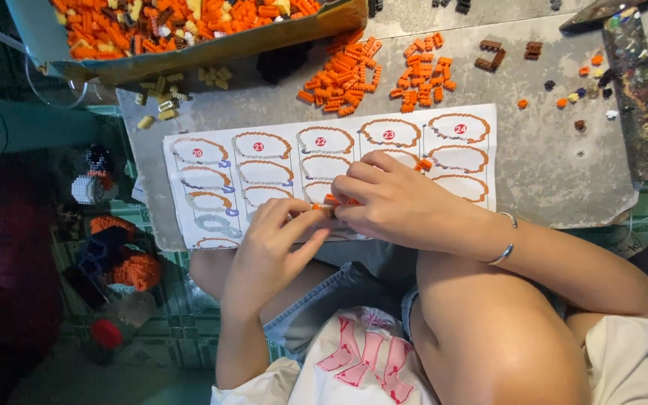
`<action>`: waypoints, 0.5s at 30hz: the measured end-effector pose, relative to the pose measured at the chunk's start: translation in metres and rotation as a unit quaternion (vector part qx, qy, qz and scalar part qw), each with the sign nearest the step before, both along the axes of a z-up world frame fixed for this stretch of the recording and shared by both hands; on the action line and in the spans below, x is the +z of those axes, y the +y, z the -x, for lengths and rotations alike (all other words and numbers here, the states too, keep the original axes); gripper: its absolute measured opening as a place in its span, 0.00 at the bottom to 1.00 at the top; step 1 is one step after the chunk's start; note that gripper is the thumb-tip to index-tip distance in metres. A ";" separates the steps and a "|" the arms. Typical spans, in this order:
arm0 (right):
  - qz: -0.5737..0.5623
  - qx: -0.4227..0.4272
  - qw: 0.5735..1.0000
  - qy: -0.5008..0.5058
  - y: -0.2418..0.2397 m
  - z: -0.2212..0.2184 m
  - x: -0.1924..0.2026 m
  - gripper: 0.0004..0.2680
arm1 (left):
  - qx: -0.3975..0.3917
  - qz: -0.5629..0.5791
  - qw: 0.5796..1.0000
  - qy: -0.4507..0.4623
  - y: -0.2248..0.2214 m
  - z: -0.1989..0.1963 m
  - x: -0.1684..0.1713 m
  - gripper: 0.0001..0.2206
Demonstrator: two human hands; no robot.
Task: Sorting and placing small orange plastic pieces onto a printed template.
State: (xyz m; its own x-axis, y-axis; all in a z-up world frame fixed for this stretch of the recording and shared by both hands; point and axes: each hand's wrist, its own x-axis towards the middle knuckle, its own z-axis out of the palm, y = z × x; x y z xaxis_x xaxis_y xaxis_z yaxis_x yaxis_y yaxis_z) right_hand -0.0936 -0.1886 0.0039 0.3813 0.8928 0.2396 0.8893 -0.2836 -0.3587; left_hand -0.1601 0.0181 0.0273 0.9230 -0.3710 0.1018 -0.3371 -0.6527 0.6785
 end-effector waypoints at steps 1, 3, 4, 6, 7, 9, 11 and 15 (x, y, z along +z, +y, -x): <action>0.000 0.001 1.000 0.000 0.000 0.001 -0.001 0.05 | 0.001 0.000 1.000 0.000 0.000 0.001 -0.001 0.07; 0.008 0.004 1.000 -0.028 -0.001 0.001 -0.001 0.05 | -0.008 -0.032 0.999 -0.013 -0.001 0.002 -0.004 0.09; 0.009 0.005 1.000 -0.030 -0.002 0.002 -0.002 0.05 | -0.007 -0.031 0.999 -0.015 -0.002 0.002 -0.004 0.09; 0.006 0.014 0.999 -0.040 -0.003 0.003 -0.004 0.06 | -0.001 -0.034 0.999 -0.004 -0.003 0.001 -0.003 0.08; 0.005 0.015 0.999 -0.041 -0.004 0.003 -0.004 0.06 | 0.000 -0.034 0.999 -0.005 -0.004 0.001 -0.002 0.08; 0.006 0.015 0.999 -0.034 -0.005 0.004 -0.003 0.05 | 0.005 -0.009 1.000 -0.011 -0.005 -0.001 -0.001 0.06; 0.005 0.014 0.999 -0.033 -0.006 0.004 -0.001 0.05 | 0.013 -0.002 1.000 -0.006 -0.006 -0.001 0.001 0.05; 0.010 -0.004 1.000 -0.024 -0.007 0.001 0.004 0.03 | 0.029 0.007 1.000 -0.007 -0.004 0.001 -0.001 0.05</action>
